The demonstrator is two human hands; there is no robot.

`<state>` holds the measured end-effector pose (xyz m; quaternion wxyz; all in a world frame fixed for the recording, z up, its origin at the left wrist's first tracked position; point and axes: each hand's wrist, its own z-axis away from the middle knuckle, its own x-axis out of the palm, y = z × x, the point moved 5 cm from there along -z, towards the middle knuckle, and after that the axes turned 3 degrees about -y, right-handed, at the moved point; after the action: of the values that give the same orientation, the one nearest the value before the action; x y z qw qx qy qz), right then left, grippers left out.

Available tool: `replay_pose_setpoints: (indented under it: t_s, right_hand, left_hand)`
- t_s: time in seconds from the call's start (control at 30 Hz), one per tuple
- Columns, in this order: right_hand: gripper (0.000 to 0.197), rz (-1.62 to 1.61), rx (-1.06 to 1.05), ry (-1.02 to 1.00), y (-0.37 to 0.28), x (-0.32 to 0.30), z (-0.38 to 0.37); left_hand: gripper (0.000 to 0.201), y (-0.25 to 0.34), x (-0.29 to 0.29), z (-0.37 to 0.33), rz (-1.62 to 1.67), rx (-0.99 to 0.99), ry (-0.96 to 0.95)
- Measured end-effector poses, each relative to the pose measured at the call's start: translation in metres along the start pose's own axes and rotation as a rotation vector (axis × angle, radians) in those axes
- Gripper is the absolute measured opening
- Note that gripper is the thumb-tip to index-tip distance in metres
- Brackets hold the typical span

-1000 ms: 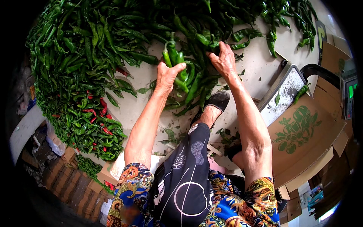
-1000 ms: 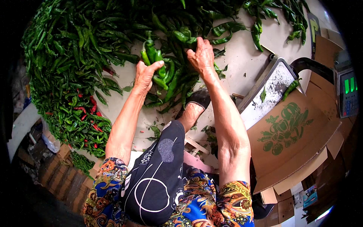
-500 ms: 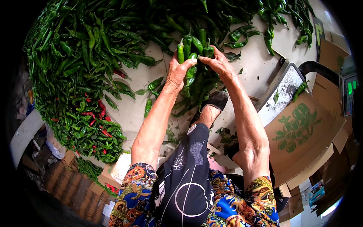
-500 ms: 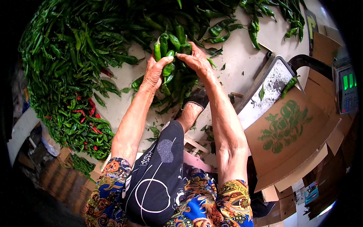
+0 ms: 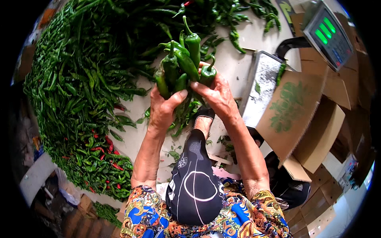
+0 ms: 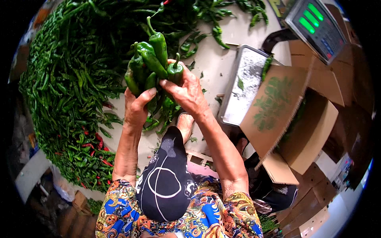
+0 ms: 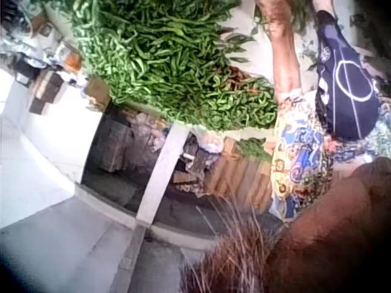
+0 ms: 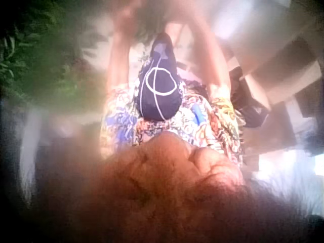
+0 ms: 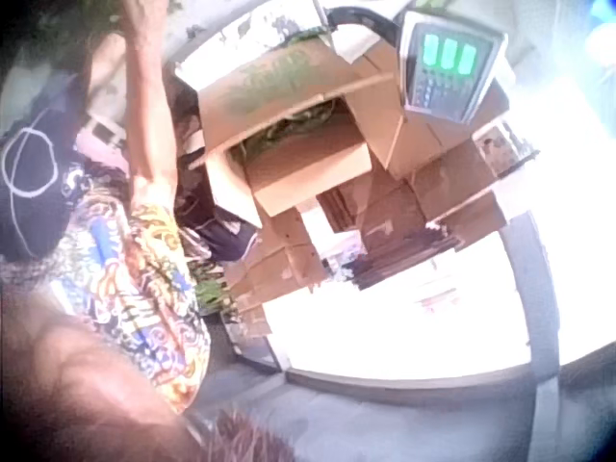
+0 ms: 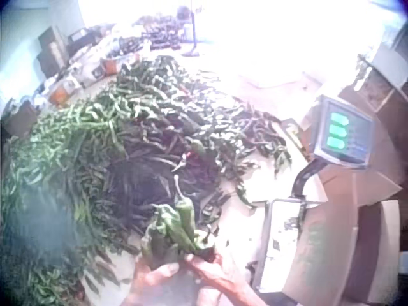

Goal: The person sorts green peppers from a large pile on the floor and places them into a cardboard box by hand. They occasionally pick up and move aside a red pepper.

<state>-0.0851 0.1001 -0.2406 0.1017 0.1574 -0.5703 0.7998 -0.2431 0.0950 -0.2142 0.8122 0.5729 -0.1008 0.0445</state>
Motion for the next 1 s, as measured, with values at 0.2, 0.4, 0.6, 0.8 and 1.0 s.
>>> replay_pose_setpoints:
  t_s: [0.2,0.4,0.6,0.8,1.0]
  right_hand:
    - [0.052,0.025,-0.257,0.21,-0.087,-0.033,0.084]
    - [0.054,0.036,-0.52,0.453,-0.177,-0.117,0.19]
    - [0.059,0.376,-0.129,0.724,-0.119,-0.242,0.25]
    - [0.045,0.764,-0.307,1.002,-0.141,-0.155,0.279]
    - [0.022,0.657,-0.281,-0.023,-0.058,-0.026,0.203]
  left_hand:
    - [0.051,0.051,0.087,0.038,0.037,0.036,-0.164]
    - [0.065,0.072,0.239,0.044,-0.031,0.12,-0.678]
    - [0.067,0.013,0.318,0.055,-0.253,0.132,-1.01]
    - [0.036,0.05,0.236,0.028,-0.169,0.247,-0.929]
    - [0.041,-0.042,-0.021,-0.057,-0.526,0.072,-0.225]
